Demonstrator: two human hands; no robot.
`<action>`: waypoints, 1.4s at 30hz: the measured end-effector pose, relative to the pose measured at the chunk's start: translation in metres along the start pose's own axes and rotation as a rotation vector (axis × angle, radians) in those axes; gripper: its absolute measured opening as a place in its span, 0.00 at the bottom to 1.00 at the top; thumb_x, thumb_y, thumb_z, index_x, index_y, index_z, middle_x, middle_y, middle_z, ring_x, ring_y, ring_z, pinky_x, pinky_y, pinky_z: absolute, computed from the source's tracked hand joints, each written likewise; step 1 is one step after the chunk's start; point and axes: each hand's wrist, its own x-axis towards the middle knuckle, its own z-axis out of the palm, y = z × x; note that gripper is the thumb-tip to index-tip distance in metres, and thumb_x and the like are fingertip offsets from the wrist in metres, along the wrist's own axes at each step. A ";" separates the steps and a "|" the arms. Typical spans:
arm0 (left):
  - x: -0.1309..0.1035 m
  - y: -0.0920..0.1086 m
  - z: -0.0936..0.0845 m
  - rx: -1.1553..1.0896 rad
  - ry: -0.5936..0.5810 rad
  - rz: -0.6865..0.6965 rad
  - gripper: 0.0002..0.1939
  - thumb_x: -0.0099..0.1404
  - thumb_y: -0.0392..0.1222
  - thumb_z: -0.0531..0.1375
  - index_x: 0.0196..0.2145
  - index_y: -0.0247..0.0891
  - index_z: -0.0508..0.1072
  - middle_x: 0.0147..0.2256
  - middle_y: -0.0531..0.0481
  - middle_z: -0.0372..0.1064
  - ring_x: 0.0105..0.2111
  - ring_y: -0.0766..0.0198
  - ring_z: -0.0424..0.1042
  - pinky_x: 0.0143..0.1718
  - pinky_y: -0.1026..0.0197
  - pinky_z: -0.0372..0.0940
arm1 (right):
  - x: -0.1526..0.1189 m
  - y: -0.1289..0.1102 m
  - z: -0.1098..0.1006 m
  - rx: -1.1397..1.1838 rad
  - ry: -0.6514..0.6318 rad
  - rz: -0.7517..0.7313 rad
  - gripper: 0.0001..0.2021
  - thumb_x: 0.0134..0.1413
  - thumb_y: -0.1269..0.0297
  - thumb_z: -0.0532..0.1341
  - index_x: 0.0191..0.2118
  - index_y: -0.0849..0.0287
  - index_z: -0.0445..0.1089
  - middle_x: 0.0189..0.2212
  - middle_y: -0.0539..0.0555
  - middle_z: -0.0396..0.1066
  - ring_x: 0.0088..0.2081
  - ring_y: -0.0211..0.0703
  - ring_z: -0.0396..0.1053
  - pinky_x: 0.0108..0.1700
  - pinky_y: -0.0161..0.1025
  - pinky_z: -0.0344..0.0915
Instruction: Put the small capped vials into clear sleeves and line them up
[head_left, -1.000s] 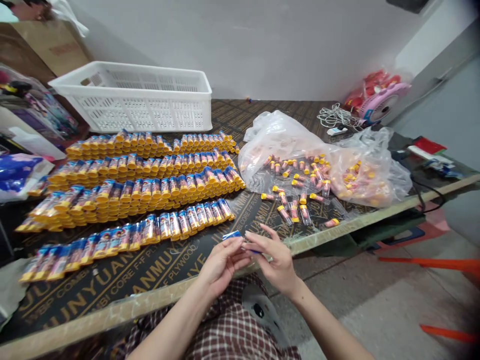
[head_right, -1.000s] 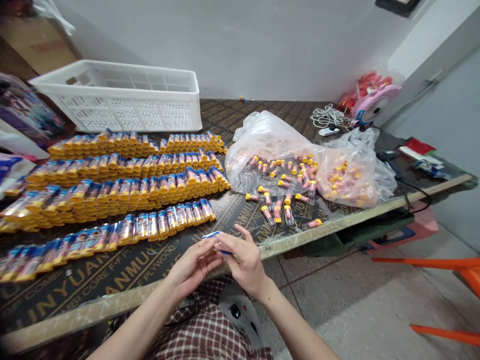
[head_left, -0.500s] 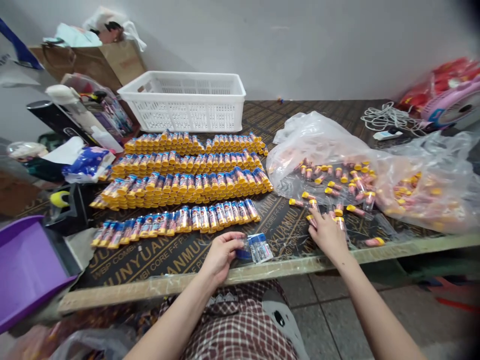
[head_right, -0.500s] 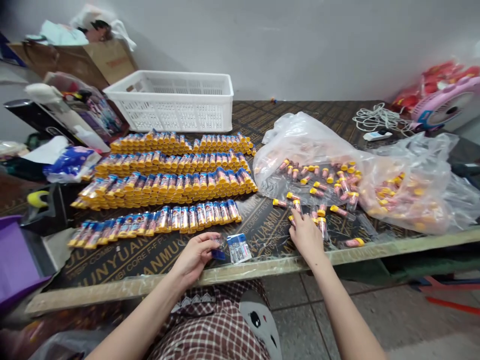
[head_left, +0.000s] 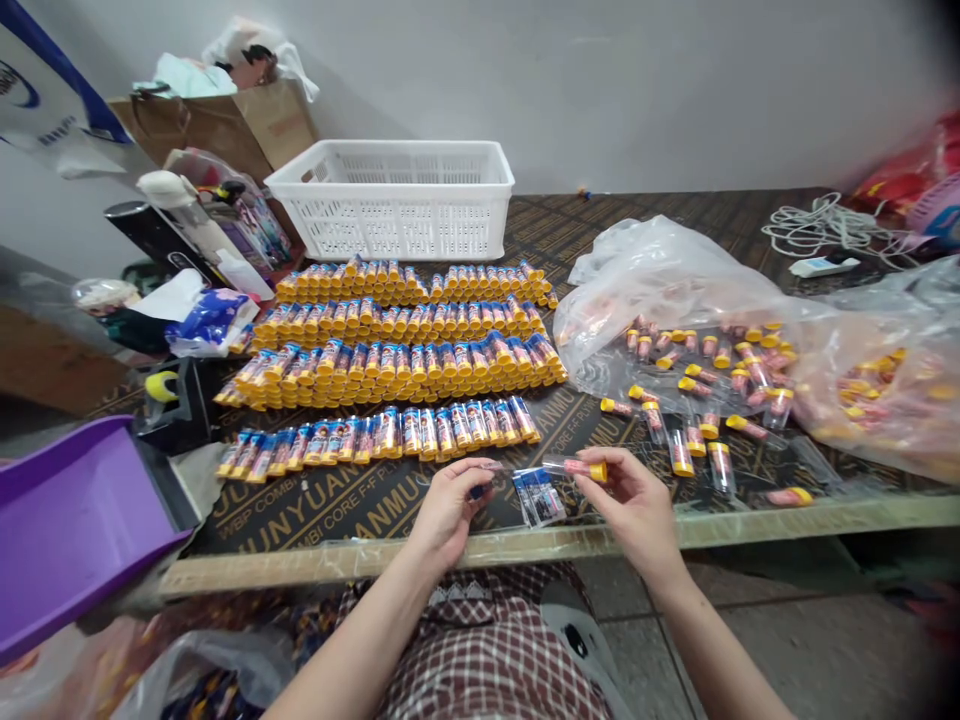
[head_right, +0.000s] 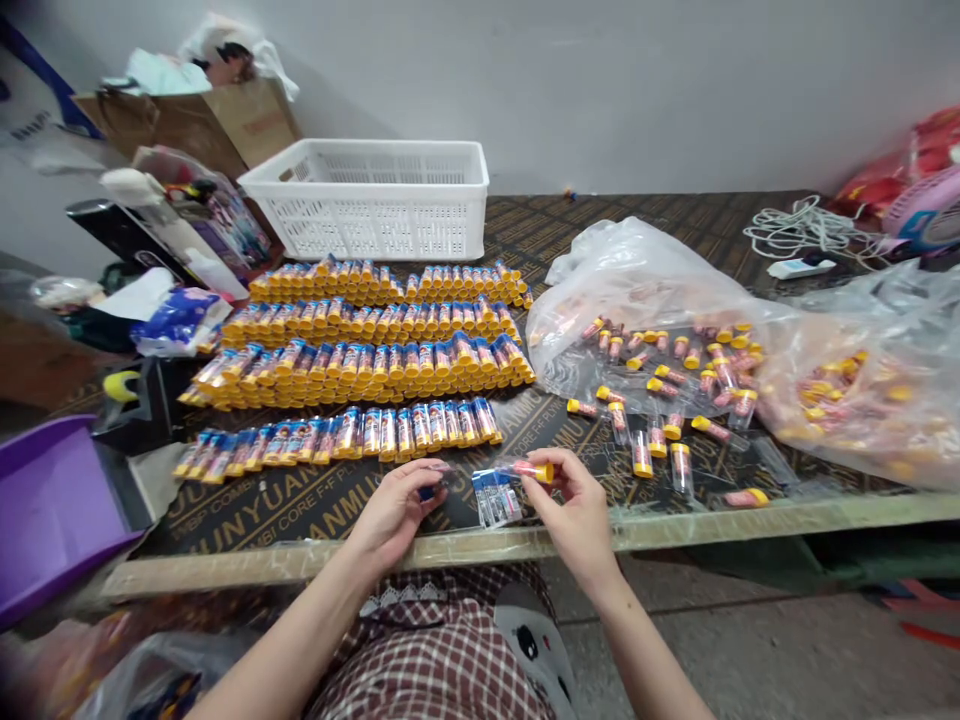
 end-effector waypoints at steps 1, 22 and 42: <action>0.000 0.001 -0.001 -0.010 -0.013 0.002 0.10 0.41 0.35 0.69 0.26 0.34 0.78 0.29 0.51 0.74 0.27 0.70 0.68 0.32 0.66 0.66 | -0.004 -0.002 0.003 0.008 -0.004 -0.016 0.09 0.50 0.60 0.64 0.37 0.57 0.69 0.40 0.56 0.71 0.40 0.44 0.71 0.42 0.40 0.68; 0.005 -0.001 -0.007 -0.005 0.136 0.084 0.19 0.36 0.49 0.73 0.20 0.32 0.74 0.19 0.53 0.70 0.21 0.71 0.66 0.29 0.66 0.62 | -0.045 -0.011 0.024 -0.189 0.083 -0.458 0.20 0.51 0.78 0.61 0.48 0.49 0.71 0.42 0.54 0.71 0.44 0.47 0.70 0.46 0.46 0.68; -0.018 -0.006 -0.001 0.249 -0.267 -0.052 0.18 0.46 0.46 0.71 0.31 0.30 0.76 0.26 0.46 0.74 0.24 0.67 0.71 0.29 0.65 0.67 | -0.035 -0.004 0.030 -0.226 -0.251 -0.504 0.40 0.43 0.76 0.58 0.64 0.49 0.49 0.60 0.59 0.51 0.59 0.55 0.56 0.55 0.53 0.64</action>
